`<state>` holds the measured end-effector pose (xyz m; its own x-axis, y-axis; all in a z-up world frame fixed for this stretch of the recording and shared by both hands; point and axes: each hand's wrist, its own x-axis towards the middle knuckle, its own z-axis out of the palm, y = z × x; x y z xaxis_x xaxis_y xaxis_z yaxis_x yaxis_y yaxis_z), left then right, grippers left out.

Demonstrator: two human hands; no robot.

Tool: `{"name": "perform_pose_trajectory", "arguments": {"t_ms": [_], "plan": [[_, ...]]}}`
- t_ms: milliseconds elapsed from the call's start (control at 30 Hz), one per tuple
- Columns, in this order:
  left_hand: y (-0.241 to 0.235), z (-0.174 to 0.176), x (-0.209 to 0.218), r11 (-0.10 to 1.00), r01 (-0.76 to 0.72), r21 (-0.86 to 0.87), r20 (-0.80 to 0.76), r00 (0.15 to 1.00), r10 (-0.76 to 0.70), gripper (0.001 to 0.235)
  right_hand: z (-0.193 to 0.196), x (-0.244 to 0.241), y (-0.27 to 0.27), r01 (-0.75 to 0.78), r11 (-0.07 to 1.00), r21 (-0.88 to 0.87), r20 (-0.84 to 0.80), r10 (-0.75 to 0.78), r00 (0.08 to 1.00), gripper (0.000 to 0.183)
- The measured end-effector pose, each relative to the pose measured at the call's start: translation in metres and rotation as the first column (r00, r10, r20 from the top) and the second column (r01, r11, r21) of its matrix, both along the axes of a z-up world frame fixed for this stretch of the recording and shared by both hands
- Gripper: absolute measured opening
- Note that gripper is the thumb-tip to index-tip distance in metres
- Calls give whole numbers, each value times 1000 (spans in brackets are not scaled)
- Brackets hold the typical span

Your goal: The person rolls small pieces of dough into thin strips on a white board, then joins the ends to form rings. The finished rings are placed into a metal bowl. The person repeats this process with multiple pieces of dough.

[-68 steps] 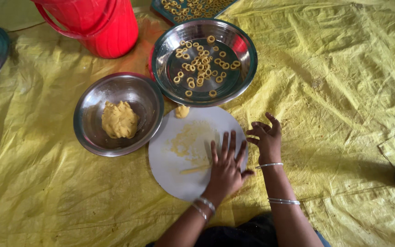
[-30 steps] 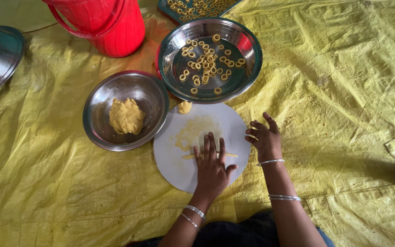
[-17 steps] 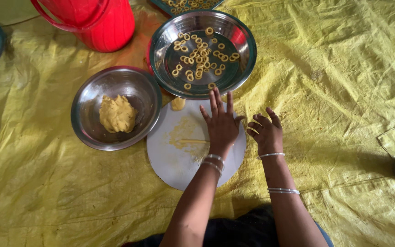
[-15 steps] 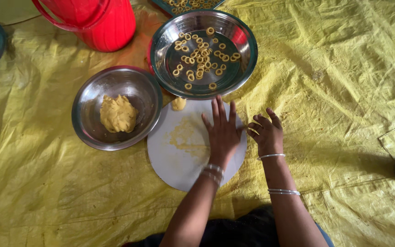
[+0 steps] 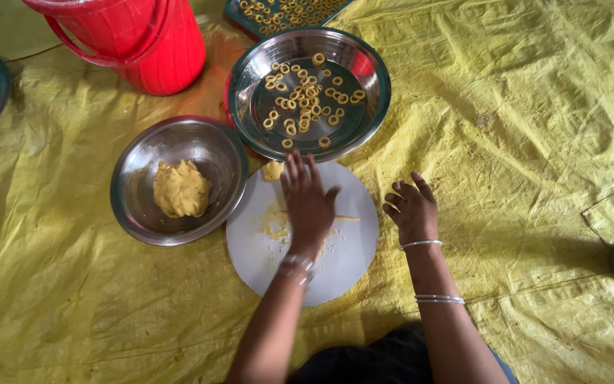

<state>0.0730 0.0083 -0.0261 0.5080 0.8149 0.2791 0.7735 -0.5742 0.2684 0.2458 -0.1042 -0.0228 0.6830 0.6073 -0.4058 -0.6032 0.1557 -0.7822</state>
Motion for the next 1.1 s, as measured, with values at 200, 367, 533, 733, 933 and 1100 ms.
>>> {"name": "perform_pose_trajectory", "arguments": {"t_ms": [200, 367, 533, 733, 933, 1100], "plan": [[-84, -13, -96, 966, 256, -36, -139, 956, -259, 95, 4, -9, -1, -10, 1000, -19, -22, 10, 1000, 58], [-89, -19, -99, 960, 257, -113, -111, 957, -269, 94, 4, -12, 0, -30, 1000, 3, -22, 30, 999, 58], [-24, -17, -54, 979, 196, -59, -70, 977, -200, 91, -1, -12, 3, -32, 999, -11, -13, 32, 999, 58], [-55, 2, -71, 952, 215, -217, -177, 950, -255, 96, 1, -12, 3, -46, 999, -24, -5, 46, 999, 58], [-86, 13, -94, 928, 230, -293, -280, 908, -313, 93, 11, -20, 5, -68, 996, -62, -16, 67, 998, 62], [-32, 11, -53, 939, 163, -304, -236, 942, -240, 91, 7, -19, 3, -80, 995, -53, -9, 79, 997, 60]]}}
